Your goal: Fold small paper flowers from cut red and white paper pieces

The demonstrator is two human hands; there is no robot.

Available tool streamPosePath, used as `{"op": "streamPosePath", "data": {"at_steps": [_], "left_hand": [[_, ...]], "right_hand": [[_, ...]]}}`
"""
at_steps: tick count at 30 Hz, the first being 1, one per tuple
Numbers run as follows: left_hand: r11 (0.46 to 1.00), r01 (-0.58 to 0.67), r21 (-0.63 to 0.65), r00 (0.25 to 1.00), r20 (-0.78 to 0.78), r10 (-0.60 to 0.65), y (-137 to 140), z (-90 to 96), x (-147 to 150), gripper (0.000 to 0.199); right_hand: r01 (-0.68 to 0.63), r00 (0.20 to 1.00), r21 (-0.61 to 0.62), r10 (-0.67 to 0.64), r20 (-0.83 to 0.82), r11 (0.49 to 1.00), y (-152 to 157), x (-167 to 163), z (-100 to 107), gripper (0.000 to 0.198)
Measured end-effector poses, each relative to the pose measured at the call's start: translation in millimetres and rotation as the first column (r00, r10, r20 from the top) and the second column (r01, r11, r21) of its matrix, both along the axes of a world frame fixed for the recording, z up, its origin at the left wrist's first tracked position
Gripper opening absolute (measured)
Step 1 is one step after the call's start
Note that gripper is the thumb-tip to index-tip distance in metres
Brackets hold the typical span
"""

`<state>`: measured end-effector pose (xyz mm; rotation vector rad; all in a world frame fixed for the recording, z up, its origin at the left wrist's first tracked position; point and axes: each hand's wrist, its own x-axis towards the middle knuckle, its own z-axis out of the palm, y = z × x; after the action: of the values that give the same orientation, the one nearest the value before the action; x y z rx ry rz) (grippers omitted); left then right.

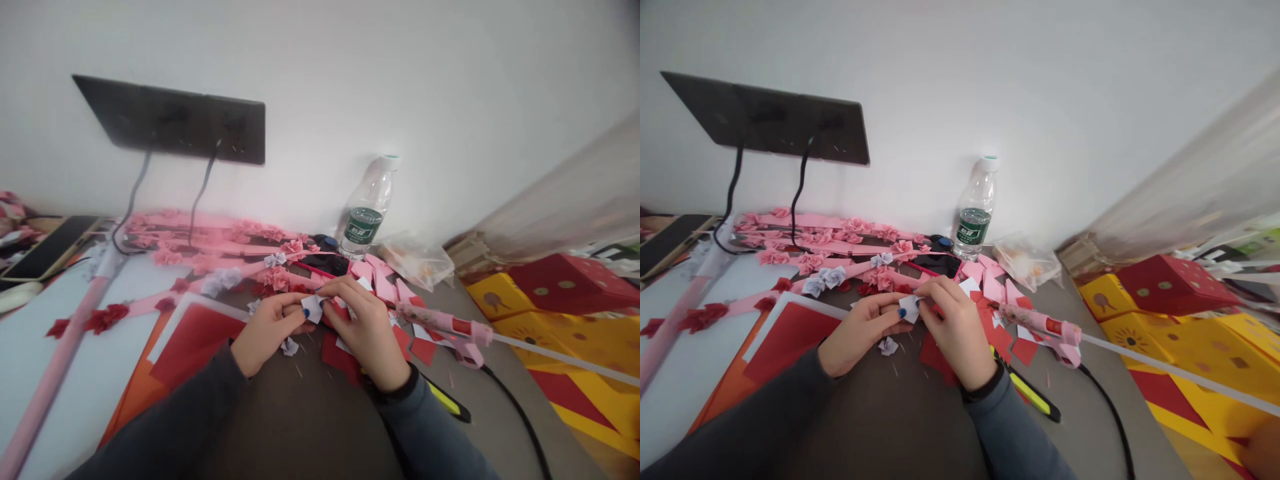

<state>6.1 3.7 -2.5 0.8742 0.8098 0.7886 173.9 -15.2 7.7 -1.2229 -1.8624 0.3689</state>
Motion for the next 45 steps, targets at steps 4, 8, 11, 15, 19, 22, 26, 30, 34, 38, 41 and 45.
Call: {"op": "streamPosePath", "data": {"at_steps": [4,8,11,15,19,22,26,30,34,38,41,45], "left_hand": [[0.998,-0.033,-0.044,0.999,0.027,0.035,-0.3,0.3,0.0,0.030],[0.993,-0.091,-0.080,0.992,0.086,0.098,1.3,2.0,-1.6,0.024],[0.990,-0.105,-0.089,0.985,0.131,0.116,3.3,1.7,-2.9,0.025],[0.987,-0.146,-0.067,0.984,0.097,0.152,4.5,-1.3,-4.0,0.028],[0.987,-0.156,-0.022,0.987,0.032,0.157,4.2,-3.2,-5.0,0.033],[0.988,-0.154,0.000,0.988,-0.004,0.154,3.9,-3.2,-5.4,0.037],[0.993,-0.102,0.060,0.993,-0.057,0.106,3.0,-2.4,-5.5,0.034],[0.992,-0.065,0.109,0.995,-0.068,0.072,1.7,-1.2,-5.5,0.032],[0.992,-0.041,0.117,0.996,-0.080,0.050,1.5,-0.5,-4.4,0.032],[0.993,-0.033,0.110,0.994,-0.100,0.044,1.8,-1.0,-4.0,0.032],[0.987,-0.032,0.155,0.991,-0.125,0.052,1.8,-1.7,-5.2,0.029],[0.977,-0.036,0.212,0.984,-0.163,0.071,2.1,-1.6,-7.3,0.024]], "right_hand": [[-0.038,0.997,0.024,0.037,0.065,0.999,0.4,2.7,-2.2,0.017],[-0.086,0.992,0.046,0.082,0.092,0.995,0.8,4.6,-4.6,0.022],[-0.111,0.989,0.064,0.104,0.109,0.992,1.0,5.0,-5.0,0.026],[-0.161,0.985,0.071,0.155,0.081,0.984,1.0,3.8,-2.1,0.033],[-0.158,0.983,-0.027,0.155,-0.096,0.987,0.4,1.4,2.7,0.034],[-0.126,0.965,-0.105,0.097,-0.245,0.987,0.5,-0.1,4.6,0.026],[-0.088,0.945,-0.228,0.009,-0.327,0.970,2.2,-1.0,2.1,0.012],[-0.141,0.940,-0.341,0.018,-0.340,0.929,5.0,0.1,-2.3,0.012],[-0.189,0.932,-0.393,0.037,-0.362,0.900,5.6,1.5,-2.4,0.014],[-0.175,0.945,-0.384,0.044,-0.325,0.907,4.6,1.5,-0.2,0.016],[-0.181,0.950,-0.372,0.064,-0.304,0.910,4.4,1.8,0.8,0.015],[-0.185,0.949,-0.372,0.068,-0.307,0.909,4.2,1.4,1.2,0.017]]}}
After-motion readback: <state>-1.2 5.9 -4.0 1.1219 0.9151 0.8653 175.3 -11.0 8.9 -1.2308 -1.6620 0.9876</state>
